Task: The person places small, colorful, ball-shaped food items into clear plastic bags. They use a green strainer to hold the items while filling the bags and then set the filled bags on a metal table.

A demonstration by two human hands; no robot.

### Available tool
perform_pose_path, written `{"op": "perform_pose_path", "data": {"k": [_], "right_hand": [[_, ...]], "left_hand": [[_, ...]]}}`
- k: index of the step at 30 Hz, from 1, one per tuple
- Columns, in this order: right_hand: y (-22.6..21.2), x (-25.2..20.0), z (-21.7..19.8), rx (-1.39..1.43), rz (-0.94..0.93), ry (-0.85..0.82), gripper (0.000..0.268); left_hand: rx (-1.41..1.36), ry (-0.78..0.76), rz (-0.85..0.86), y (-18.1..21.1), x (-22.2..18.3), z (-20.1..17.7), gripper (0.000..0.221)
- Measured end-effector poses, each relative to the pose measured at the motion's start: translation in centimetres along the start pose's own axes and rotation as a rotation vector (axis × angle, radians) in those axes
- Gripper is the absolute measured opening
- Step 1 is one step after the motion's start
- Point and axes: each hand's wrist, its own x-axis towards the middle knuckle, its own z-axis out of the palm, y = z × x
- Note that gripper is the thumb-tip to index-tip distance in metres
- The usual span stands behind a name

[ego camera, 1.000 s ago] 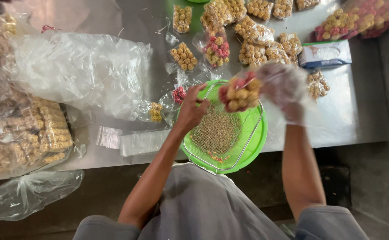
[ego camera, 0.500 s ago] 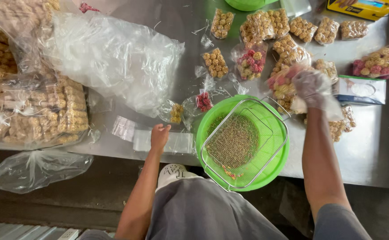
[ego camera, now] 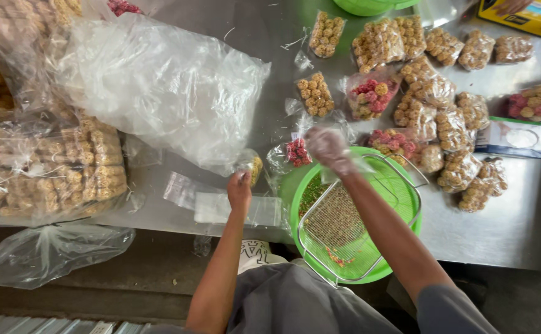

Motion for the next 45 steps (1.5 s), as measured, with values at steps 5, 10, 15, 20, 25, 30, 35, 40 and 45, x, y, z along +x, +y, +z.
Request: {"op": "perform_pose_path", "data": {"k": [5, 10, 15, 20, 25, 30, 35, 40, 45], "right_hand": [[-2.4, 5.4, 10.0, -0.152, -0.064, -0.183, 0.040], [-3.4, 4.8, 10.4, -0.043, -0.076, -0.186, 0.044], [-5.0, -1.0, 0.2, 0.323, -0.093, -0.133, 0.047], [-5.6, -12.2, -11.6, 1.051, -0.245, -0.189, 0.051], [-1.9, -21.9, -12.6, 1.886, -0.136, 0.148, 0.059], [-0.3, -25.6, -4.6, 2.050, 0.661, 0.332, 0.080], [1.0, -28.5, 0.5, 1.947, 0.886, 0.157, 0.074], [1.8, -31.0, 0.1, 1.798, 0.788, 0.062, 0.073], [1.2, -31.4, -2.2, 1.718, 0.920, -0.004, 0.068]], "left_hand": [[0.267, -0.142, 0.274, 9.7, -5.7, -4.3, 0.033], [0.501, -0.364, 0.301, 17.7, -9.5, -6.5, 0.026], [0.624, -0.520, 0.500, 22.9, -10.7, -3.9, 0.021], [0.604, -0.594, 0.775, 30.9, -13.5, 0.3, 0.025], [0.314, -0.913, 0.451, 31.2, -14.9, 5.8, 0.018], [-0.133, -0.937, -0.244, 18.9, -15.9, 14.7, 0.035], [0.044, -0.878, -0.368, 6.7, -15.4, 17.4, 0.048], [0.120, -0.811, -0.200, 4.9, -14.7, 17.2, 0.064], [0.109, -0.814, -0.508, 11.5, -17.8, 16.5, 0.057]]}}
